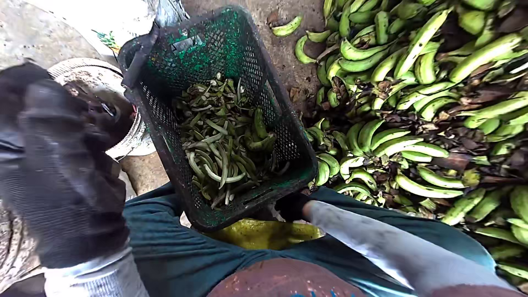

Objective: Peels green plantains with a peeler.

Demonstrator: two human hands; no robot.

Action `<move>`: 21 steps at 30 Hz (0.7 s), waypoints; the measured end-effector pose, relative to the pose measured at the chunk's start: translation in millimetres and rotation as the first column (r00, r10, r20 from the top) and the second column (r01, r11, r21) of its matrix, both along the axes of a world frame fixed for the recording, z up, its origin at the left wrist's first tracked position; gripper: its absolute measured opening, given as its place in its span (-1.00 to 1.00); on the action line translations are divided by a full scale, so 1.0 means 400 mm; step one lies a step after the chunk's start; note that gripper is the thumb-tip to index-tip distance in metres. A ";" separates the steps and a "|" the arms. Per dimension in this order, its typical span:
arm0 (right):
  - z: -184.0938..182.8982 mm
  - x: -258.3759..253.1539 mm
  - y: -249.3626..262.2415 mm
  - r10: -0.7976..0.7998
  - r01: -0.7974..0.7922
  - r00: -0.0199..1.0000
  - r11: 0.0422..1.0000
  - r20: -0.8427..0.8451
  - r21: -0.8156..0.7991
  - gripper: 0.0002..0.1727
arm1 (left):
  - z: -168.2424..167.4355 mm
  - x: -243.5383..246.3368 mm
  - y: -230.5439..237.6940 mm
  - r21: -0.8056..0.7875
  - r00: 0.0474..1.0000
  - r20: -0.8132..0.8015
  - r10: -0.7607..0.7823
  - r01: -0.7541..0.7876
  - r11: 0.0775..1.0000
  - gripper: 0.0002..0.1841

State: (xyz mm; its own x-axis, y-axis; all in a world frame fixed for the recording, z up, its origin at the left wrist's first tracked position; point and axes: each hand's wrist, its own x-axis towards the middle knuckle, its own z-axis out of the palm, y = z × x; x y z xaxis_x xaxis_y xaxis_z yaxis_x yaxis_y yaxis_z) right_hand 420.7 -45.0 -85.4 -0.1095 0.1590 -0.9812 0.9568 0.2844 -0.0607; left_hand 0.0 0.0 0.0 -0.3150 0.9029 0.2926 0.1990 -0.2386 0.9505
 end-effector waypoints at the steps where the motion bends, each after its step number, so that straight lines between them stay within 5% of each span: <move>1: 0.048 0.041 0.007 0.075 -0.073 0.994 0.997 -0.080 0.021 -0.62 | -0.005 0.018 0.008 0.013 0.999 0.024 0.024 -0.025 1.000 -0.65; 4: 0.260 0.113 0.056 0.086 -0.086 0.940 0.996 -0.331 0.015 -0.65 | -0.016 0.038 0.006 0.024 0.994 0.096 0.059 -0.061 0.998 -0.65; 8: 0.464 0.116 0.121 -0.127 0.295 0.642 0.951 -0.756 0.090 -0.61 | -0.018 0.047 -0.005 0.107 0.987 0.161 0.013 -0.031 0.994 -0.58; 11: 0.524 0.040 0.175 -0.042 0.549 0.488 0.791 -0.872 0.269 -0.61 | 0.118 0.139 -0.016 -0.012 0.984 0.138 0.115 -0.115 0.993 -0.59; 14: 0.477 -0.052 0.268 0.065 0.667 0.620 0.482 -0.782 0.569 -0.63 | 0.188 0.182 -0.028 -0.114 0.968 0.129 0.214 -0.199 0.973 -0.62; 16: 0.369 -0.130 0.347 -0.094 0.693 0.680 0.405 -0.727 0.596 -0.62 | 0.186 0.181 -0.034 -0.101 0.963 0.148 0.223 -0.209 0.973 -0.66; 21: 0.062 -0.284 0.438 -0.407 0.450 0.885 0.616 -0.228 0.647 -0.49 | 0.181 0.197 -0.042 -0.169 0.946 0.193 0.262 -0.231 0.958 -0.57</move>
